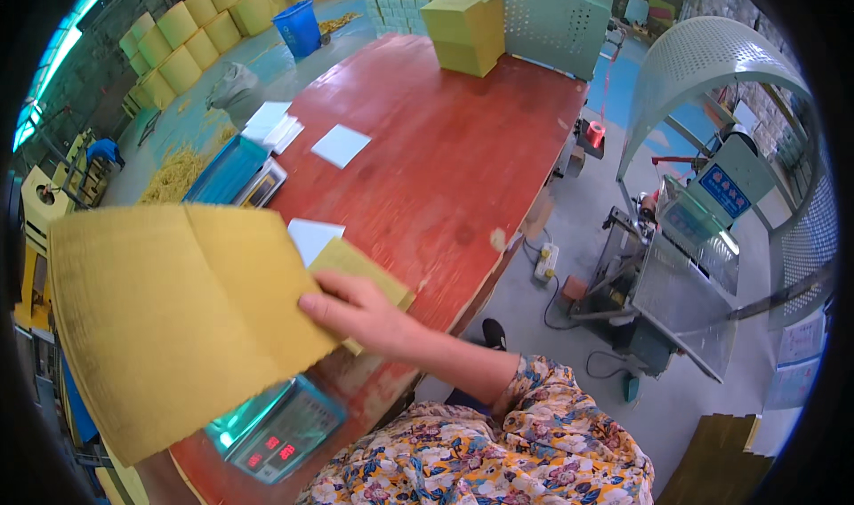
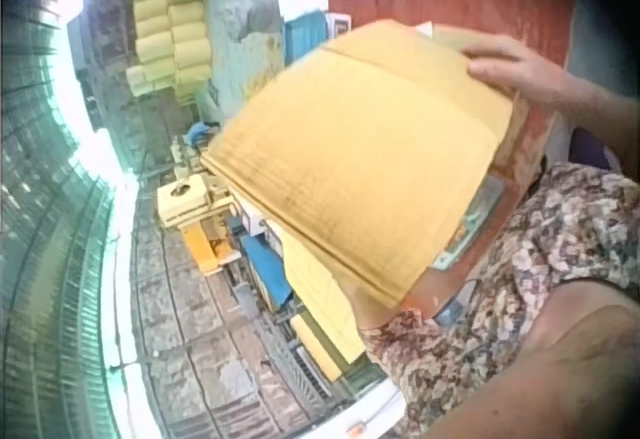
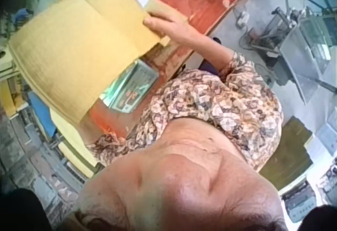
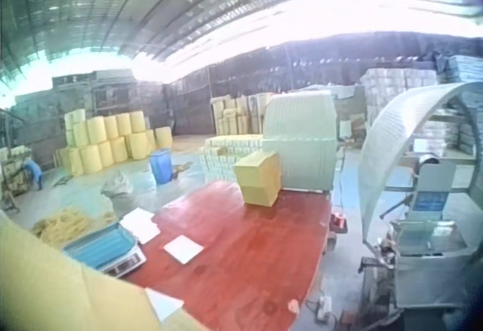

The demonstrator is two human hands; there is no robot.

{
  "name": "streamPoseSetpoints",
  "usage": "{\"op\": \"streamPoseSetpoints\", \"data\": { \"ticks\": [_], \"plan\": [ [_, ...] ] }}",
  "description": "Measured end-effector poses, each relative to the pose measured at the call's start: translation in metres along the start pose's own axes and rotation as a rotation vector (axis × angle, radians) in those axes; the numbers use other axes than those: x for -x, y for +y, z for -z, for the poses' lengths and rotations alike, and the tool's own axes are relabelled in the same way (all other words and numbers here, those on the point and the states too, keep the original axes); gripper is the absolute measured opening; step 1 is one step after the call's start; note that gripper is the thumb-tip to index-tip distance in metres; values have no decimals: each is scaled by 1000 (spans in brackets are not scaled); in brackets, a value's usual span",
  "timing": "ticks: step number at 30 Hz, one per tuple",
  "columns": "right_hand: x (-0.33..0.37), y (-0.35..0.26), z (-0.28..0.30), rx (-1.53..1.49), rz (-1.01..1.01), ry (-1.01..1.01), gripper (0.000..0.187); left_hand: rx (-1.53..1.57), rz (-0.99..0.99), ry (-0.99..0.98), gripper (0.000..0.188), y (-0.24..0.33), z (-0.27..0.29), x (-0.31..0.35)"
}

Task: Weighing stacks of yellow pads on a digital scale and organizing them on a table.

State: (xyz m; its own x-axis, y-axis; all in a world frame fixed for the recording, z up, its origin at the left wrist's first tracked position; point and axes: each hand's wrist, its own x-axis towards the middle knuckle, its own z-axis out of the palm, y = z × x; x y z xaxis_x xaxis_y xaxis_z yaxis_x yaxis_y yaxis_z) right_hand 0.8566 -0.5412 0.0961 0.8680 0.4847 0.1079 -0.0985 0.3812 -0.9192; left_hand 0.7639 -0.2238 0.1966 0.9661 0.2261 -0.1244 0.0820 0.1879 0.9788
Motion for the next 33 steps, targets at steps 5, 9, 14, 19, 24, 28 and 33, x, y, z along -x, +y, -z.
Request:
{"op": "streamPoseSetpoints", "data": {
  "ticks": [5,9,14,19,24,28,33],
  "plan": [
    [-53,-6,184,-20,-79,142,42,-80,-75,-21,64,-43,-197,-97],
    [-85,25,313,79,-211,268,40,159,265,-131,65,-125,-290,-186],
    [-160,24,454,607,-108,384,38,232,298,-198,64,-154,-401,-306],
    [-221,-12,536,819,176,873,23,-33,414,-224,72,-146,-513,-422],
    [-191,-21,502,669,238,768,22,-94,354,-122,71,-138,-560,-465],
    [-226,-16,523,792,159,693,33,-139,314,-166,70,-145,-571,-495],
    [-266,-5,554,835,229,668,29,-140,350,-157,70,-144,-581,-549]
  ]
}}
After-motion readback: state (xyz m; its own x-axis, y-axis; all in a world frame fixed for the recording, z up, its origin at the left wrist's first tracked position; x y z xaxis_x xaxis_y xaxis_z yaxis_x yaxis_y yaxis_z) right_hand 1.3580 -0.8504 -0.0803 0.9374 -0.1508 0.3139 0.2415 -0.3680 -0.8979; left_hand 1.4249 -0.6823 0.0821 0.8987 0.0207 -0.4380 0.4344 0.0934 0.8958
